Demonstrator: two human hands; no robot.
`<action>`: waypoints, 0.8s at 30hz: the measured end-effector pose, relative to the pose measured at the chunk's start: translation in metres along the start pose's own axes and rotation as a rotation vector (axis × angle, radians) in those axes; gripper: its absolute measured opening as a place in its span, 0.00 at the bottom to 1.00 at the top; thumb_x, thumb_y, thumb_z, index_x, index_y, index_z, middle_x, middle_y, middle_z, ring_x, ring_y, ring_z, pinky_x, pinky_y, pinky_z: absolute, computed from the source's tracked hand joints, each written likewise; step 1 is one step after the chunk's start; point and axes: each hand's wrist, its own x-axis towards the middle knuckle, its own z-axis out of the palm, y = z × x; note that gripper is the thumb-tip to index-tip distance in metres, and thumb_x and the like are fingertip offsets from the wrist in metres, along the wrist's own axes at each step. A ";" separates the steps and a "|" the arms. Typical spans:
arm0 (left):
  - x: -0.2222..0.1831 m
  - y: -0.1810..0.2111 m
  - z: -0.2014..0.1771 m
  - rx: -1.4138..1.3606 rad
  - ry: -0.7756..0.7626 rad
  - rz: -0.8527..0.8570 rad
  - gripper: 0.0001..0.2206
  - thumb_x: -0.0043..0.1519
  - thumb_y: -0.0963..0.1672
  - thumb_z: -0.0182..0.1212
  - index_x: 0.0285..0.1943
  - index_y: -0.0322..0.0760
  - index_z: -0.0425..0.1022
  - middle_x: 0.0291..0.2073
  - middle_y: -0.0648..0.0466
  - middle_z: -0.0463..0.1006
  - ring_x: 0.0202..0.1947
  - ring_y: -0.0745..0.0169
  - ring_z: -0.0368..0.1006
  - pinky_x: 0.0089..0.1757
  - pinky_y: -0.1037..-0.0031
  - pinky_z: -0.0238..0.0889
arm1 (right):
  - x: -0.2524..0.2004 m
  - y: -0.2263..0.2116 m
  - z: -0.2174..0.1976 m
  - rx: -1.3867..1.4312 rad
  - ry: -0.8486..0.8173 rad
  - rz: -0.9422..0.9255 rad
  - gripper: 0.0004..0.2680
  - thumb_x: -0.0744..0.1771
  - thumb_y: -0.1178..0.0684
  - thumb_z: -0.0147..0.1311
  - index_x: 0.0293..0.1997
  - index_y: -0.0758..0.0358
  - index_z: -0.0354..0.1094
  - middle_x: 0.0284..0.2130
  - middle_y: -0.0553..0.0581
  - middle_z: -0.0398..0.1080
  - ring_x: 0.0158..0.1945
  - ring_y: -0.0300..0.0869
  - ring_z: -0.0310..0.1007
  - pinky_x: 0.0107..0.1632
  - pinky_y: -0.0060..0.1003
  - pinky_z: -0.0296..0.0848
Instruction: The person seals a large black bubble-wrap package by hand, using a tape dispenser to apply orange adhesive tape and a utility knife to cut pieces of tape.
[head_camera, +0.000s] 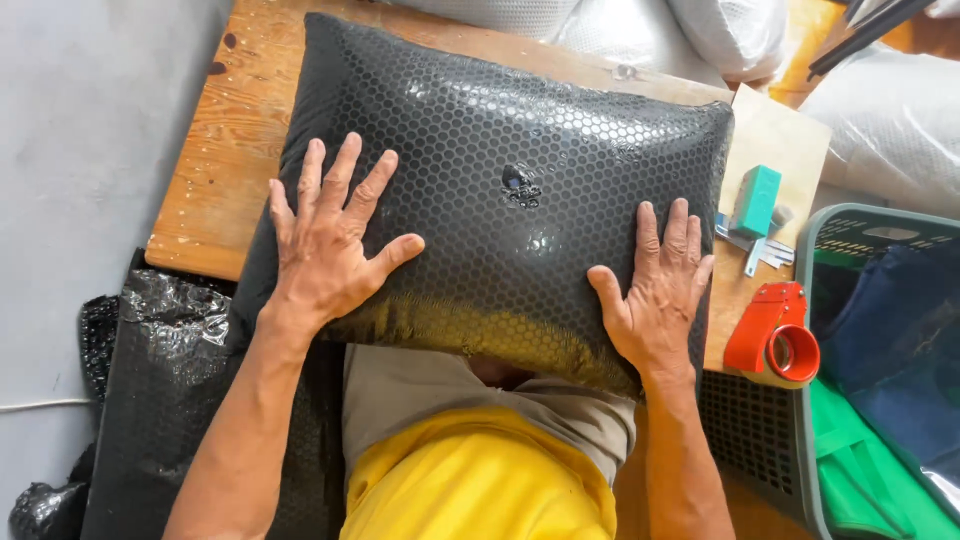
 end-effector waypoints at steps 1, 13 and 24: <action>0.001 0.003 -0.003 -0.001 -0.004 0.005 0.38 0.61 0.67 0.41 0.81 0.66 0.48 0.81 0.56 0.43 0.80 0.41 0.31 0.65 0.26 0.22 | 0.003 -0.005 -0.007 -0.001 0.001 0.007 0.32 0.69 0.24 0.32 0.81 0.48 0.40 0.79 0.61 0.33 0.81 0.61 0.30 0.72 0.76 0.31; 0.104 0.047 -0.012 0.100 -0.342 0.114 0.41 0.58 0.69 0.30 0.81 0.62 0.45 0.80 0.55 0.41 0.78 0.45 0.30 0.60 0.23 0.13 | 0.095 -0.064 -0.011 -0.119 -0.260 -0.294 0.31 0.67 0.21 0.27 0.79 0.38 0.40 0.78 0.55 0.35 0.80 0.54 0.32 0.69 0.78 0.25; 0.095 -0.033 -0.007 -0.168 -0.134 -0.307 0.47 0.56 0.67 0.46 0.82 0.49 0.47 0.78 0.37 0.40 0.76 0.29 0.36 0.66 0.39 0.34 | 0.123 -0.021 -0.025 0.129 -0.374 0.438 0.32 0.65 0.23 0.28 0.80 0.36 0.34 0.79 0.53 0.23 0.80 0.51 0.17 0.71 0.71 0.22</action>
